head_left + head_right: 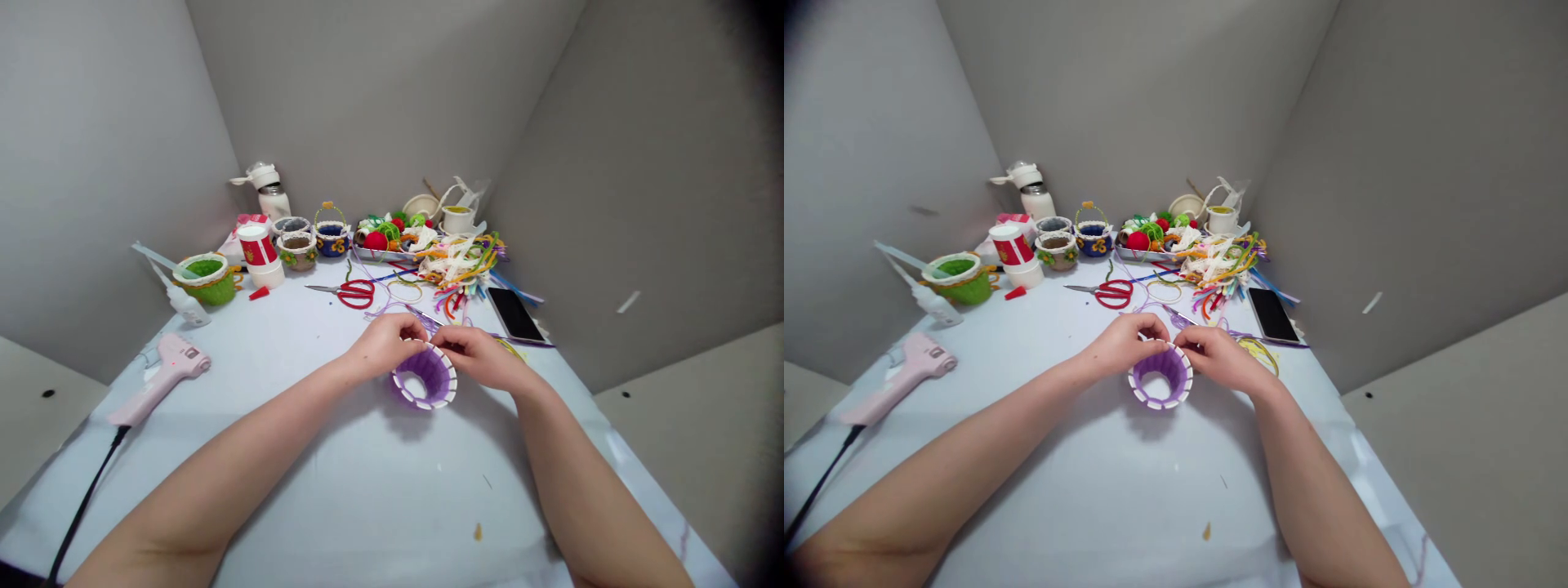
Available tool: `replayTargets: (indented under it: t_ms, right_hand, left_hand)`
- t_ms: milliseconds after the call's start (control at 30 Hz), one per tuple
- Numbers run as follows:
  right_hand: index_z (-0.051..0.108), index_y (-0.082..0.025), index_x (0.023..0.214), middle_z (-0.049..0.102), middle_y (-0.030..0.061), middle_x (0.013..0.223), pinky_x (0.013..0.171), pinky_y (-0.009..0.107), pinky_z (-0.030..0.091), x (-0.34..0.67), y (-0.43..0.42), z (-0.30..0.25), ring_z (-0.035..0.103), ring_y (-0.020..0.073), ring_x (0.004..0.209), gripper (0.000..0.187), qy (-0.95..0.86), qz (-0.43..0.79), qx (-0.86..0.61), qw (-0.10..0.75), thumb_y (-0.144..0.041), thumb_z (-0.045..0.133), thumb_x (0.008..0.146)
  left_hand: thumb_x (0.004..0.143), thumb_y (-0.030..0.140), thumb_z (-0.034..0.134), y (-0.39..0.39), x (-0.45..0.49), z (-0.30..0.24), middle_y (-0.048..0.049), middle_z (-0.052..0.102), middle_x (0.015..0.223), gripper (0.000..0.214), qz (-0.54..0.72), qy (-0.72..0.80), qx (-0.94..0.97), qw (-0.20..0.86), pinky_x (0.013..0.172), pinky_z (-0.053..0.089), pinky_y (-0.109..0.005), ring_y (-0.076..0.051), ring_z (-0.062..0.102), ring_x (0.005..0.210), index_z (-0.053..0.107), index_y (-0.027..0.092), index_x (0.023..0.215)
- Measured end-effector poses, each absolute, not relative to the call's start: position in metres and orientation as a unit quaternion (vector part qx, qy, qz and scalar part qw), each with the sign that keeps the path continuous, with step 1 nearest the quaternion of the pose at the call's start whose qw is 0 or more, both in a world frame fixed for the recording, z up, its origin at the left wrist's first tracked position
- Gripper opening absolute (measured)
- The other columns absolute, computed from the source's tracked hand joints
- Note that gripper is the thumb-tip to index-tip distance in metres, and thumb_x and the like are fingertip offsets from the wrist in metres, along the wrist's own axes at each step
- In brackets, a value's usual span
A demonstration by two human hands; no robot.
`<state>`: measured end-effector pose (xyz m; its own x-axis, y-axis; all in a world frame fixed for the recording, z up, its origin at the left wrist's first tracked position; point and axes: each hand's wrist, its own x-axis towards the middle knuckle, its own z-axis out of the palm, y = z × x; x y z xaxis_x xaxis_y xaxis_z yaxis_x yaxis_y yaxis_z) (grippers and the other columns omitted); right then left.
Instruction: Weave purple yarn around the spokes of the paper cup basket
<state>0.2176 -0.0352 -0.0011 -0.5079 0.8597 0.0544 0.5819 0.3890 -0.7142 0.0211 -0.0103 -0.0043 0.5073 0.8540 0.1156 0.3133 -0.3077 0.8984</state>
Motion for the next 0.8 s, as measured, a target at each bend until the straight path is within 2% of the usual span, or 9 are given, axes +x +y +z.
replayTargets:
  t_ms: [100,400,567,700,800]
  right_hand:
    - [0.063,-0.016,0.081,0.062,0.0021,0.074,0.059,0.024,0.041,0.218,-0.036,0.000,0.054,0.0143,0.067,0.018,-0.804,0.326,-0.451,0.212,-0.029,0.050,0.086]
    - [0.064,-0.016,0.083,0.063,0.0023,0.078,0.062,0.024,0.043,0.222,-0.033,-0.002,0.056,0.0146,0.070,0.017,-0.796,0.335,-0.462,0.201,-0.026,0.050,0.086]
    - [0.064,-0.017,0.088,0.064,0.0028,0.079,0.060,0.024,0.043,0.226,-0.031,-0.006,0.055,0.0145,0.069,0.019,-0.779,0.347,-0.473,0.220,-0.029,0.050,0.087]
    - [0.066,-0.017,0.089,0.065,0.0035,0.081,0.061,0.025,0.043,0.223,-0.032,-0.005,0.056,0.0154,0.071,0.020,-0.791,0.331,-0.466,0.218,-0.029,0.050,0.087]
    - [0.067,-0.017,0.087,0.067,0.0040,0.083,0.064,0.026,0.044,0.219,-0.033,-0.002,0.058,0.0166,0.073,0.020,-0.803,0.323,-0.452,0.215,-0.029,0.050,0.086]
  left_hand:
    - [0.069,0.014,0.060,-0.010,0.021,-0.004,0.0014,0.059,0.073,0.005,0.323,0.386,0.744,0.439,0.066,0.042,-0.022,-0.011,0.053,0.070,0.060,0.014,0.074]
    - [0.068,0.014,0.057,-0.009,0.019,-0.002,0.0038,0.052,0.064,0.013,0.284,0.423,0.648,0.566,0.049,0.035,-0.018,-0.007,0.047,0.056,0.056,0.014,0.081]
    - [0.068,0.014,0.054,-0.009,0.014,0.004,0.0039,0.052,0.065,0.020,0.250,0.436,0.667,0.550,0.050,0.035,-0.019,-0.008,0.048,0.056,0.058,0.016,0.087]
    - [0.069,0.016,0.052,-0.011,0.009,0.014,0.0019,0.058,0.073,0.023,0.195,0.451,0.707,0.509,0.051,0.037,-0.019,-0.009,0.050,0.060,0.061,0.017,0.089]
    - [0.071,0.019,0.053,-0.012,0.012,0.015,-0.0003,0.063,0.079,0.021,0.211,0.450,0.713,0.494,0.053,0.039,-0.020,-0.010,0.054,0.065,0.064,0.017,0.089]
